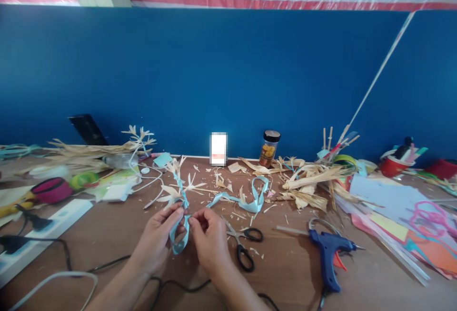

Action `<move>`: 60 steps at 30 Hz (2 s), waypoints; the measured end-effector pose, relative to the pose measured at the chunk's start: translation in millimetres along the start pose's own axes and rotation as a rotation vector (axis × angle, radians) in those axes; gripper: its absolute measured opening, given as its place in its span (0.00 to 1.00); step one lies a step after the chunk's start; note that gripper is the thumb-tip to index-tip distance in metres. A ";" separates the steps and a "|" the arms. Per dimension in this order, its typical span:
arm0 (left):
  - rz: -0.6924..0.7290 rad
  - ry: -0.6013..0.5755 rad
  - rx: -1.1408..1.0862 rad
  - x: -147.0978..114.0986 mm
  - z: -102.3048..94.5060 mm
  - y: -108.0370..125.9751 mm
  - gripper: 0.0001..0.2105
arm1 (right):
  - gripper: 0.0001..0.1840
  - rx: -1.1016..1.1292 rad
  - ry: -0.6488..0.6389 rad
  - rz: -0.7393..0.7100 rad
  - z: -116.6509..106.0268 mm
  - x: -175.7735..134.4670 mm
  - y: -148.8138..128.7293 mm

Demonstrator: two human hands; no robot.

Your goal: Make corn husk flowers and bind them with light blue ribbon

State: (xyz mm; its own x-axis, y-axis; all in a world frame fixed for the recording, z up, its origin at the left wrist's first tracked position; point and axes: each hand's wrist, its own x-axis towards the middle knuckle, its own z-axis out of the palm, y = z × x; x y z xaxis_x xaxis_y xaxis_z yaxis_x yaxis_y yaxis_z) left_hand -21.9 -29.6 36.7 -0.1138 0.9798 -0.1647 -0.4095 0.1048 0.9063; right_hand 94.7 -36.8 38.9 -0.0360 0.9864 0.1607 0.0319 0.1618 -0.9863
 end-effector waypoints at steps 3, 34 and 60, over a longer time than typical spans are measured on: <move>-0.022 -0.050 -0.060 -2.7 1.7 2.5 0.11 | 0.05 0.066 -0.037 0.017 2.9 -2.1 1.3; -0.095 -0.084 -0.140 -5.3 -0.7 15.7 0.09 | 0.10 0.010 0.040 0.003 -26.0 7.6 -8.8; -0.054 0.033 -0.169 10.5 -12.7 0.3 0.11 | 0.07 -0.698 -0.022 -0.119 -43.5 31.0 13.9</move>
State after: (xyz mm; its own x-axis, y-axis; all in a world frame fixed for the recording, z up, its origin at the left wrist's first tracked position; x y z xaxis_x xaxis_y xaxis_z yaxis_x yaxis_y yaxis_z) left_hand -34.8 -21.5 30.3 -0.1161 0.9671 -0.2264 -0.5620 0.1240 0.8178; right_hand 137.5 -2.6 31.7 -0.0992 0.9610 0.2582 0.6590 0.2579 -0.7066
